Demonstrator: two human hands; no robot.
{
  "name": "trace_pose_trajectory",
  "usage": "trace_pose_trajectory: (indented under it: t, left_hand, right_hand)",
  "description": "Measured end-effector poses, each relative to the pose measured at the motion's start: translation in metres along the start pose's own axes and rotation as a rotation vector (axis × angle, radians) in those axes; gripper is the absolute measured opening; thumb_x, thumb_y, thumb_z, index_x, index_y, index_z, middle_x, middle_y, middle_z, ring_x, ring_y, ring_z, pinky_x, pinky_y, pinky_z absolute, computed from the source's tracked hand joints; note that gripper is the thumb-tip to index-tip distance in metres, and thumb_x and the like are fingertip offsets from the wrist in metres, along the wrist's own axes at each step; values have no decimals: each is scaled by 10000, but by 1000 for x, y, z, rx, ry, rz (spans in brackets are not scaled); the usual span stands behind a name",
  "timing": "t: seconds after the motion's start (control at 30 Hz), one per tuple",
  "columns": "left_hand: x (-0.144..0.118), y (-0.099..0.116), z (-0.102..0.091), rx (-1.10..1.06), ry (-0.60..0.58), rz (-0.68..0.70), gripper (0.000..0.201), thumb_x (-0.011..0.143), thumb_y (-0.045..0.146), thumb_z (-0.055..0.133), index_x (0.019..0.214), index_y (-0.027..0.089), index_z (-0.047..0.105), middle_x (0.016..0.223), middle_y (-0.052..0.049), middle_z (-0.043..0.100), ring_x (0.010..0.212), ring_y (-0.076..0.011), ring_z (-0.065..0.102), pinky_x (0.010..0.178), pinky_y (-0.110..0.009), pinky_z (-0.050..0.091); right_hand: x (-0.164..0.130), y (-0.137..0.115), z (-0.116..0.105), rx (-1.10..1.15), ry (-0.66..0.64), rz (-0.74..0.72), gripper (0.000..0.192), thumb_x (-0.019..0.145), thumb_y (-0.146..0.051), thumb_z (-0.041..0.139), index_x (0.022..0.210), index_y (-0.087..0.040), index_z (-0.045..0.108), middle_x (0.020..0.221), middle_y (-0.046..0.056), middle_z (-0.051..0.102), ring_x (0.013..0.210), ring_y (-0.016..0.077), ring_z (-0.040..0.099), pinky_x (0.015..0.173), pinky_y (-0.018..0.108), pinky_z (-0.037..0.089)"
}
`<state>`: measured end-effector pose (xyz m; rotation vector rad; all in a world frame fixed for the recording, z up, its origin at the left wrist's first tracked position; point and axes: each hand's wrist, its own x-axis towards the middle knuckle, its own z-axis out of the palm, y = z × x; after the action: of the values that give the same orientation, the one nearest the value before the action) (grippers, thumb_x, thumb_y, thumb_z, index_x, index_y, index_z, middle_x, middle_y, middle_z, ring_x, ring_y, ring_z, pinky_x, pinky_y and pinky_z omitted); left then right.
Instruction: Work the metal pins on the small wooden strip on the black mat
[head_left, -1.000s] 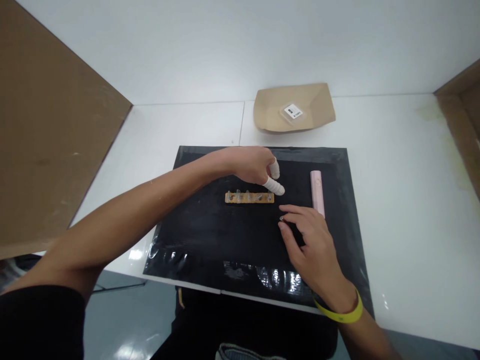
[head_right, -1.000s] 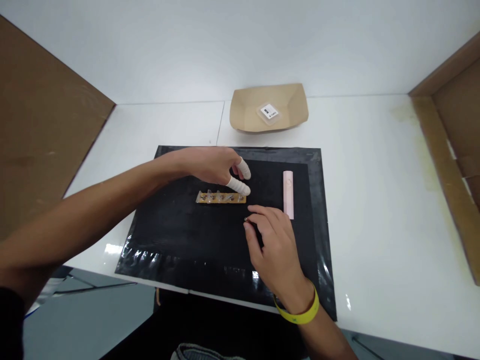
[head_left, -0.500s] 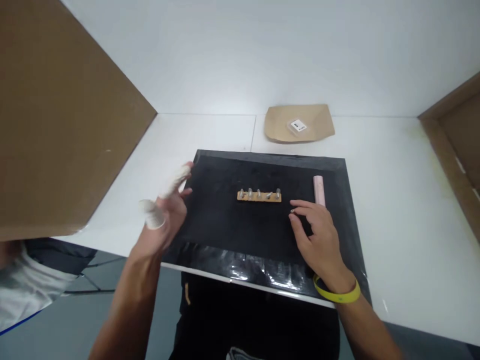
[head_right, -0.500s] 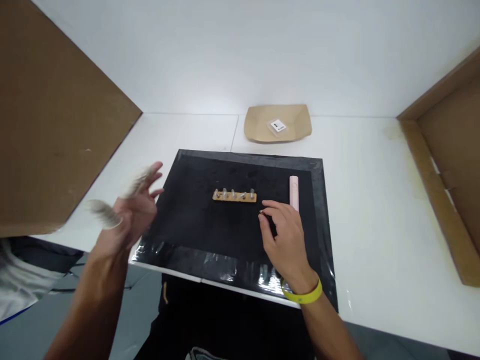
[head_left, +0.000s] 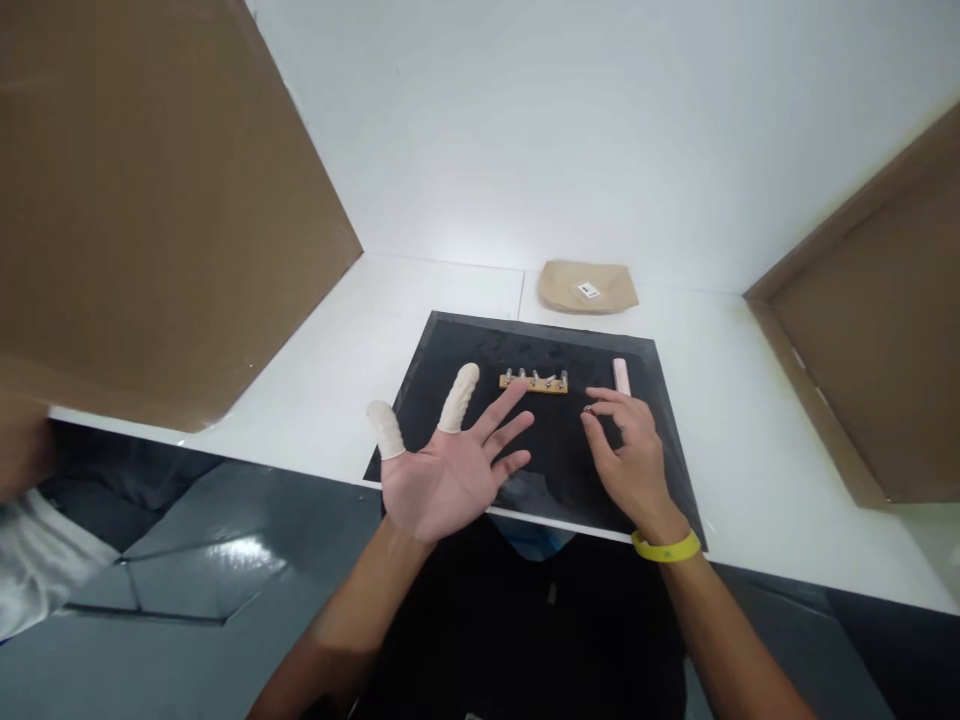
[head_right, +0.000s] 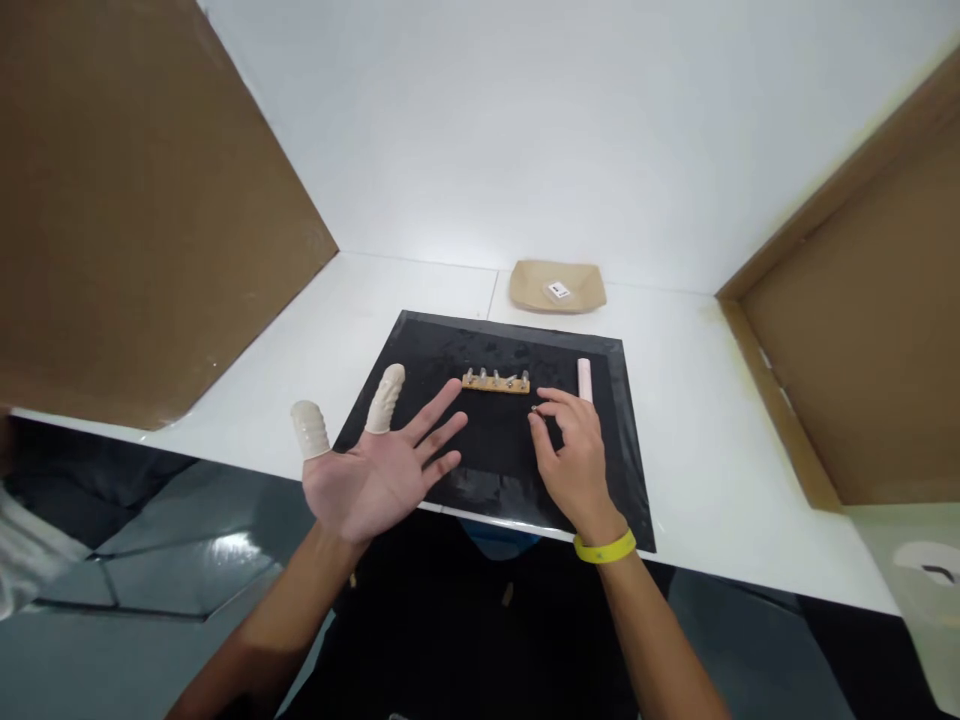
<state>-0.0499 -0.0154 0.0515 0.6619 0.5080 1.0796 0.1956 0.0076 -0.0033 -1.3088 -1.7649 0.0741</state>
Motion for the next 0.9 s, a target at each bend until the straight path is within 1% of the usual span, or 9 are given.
trace_pose_trajectory:
  t: [0.13,0.27,0.33,0.4,0.5,0.7,0.73,0.8,0.9]
  left_hand:
    - [-6,-8,5,-71,-37,-13,1122,750,1056,169,1680,432,239,1712,-91,402,1469,-348,507,1035,-466,513]
    - [-6,-13,7,-195,-136,-16,1134,731,1057,313,1678,437,244,1700,-110,410,1407,-345,559,1004,-442,512]
    - [-2,-16,4,-213,-185,-16,1097,745,1025,407,1670,453,259,1680,-110,437,1286,-317,625,940,-411,519]
    - [5,-20,-1,-172,-225,-62,1027,792,952,494,1654,415,337,1603,-139,527,1042,-256,678,832,-366,513]
    - [17,-22,-9,-69,-343,-180,948,845,900,505,1573,294,521,1389,-191,688,708,-166,589,699,-332,473]
    - [35,-14,-9,-16,-521,-134,905,828,909,535,1560,378,524,1531,-179,608,623,-137,577,599,-326,475]
    - [36,-14,-7,-27,-550,-137,861,856,875,544,1554,371,534,1469,-176,652,608,-137,579,599,-328,475]
    - [36,-16,-4,-97,-575,-134,811,919,813,517,1580,343,507,1159,-141,774,531,-134,540,579,-321,457]
    - [34,-24,0,-348,-556,-86,873,963,833,355,1676,330,322,642,4,662,392,-135,396,509,-292,396]
  right_hand:
    - [-4,-15,-6,35,19,-18,70,1029,-247,618,1047,-211,676,1225,110,751,1176,253,680,1041,498,544]
    - [-5,-11,-9,30,29,-39,73,1026,-241,633,1057,-215,693,1205,98,756,1144,242,689,1021,475,550]
    - [-6,-3,-10,17,29,-25,78,1027,-252,636,1059,-216,698,1205,93,758,1140,242,689,1016,472,549]
    - [-7,4,-10,7,30,6,81,1028,-260,639,1055,-216,701,1211,89,758,1145,241,687,1013,468,549]
    - [-11,9,-14,23,17,64,76,1024,-268,645,1052,-226,703,1218,79,758,1154,241,690,1009,464,556]
    - [-7,-4,-23,138,23,161,61,1007,-250,671,1049,-246,714,1235,67,748,1159,248,692,1012,472,549]
    - [-4,-6,-23,167,33,167,60,1003,-238,676,1046,-247,718,1235,65,748,1152,246,692,1013,471,546]
    - [3,-12,-22,227,39,180,68,998,-218,681,1043,-250,722,1234,60,747,1144,239,692,1017,466,542]
    - [12,-20,-19,288,6,203,89,996,-201,684,1041,-261,732,1233,42,747,1146,221,692,1015,437,548]
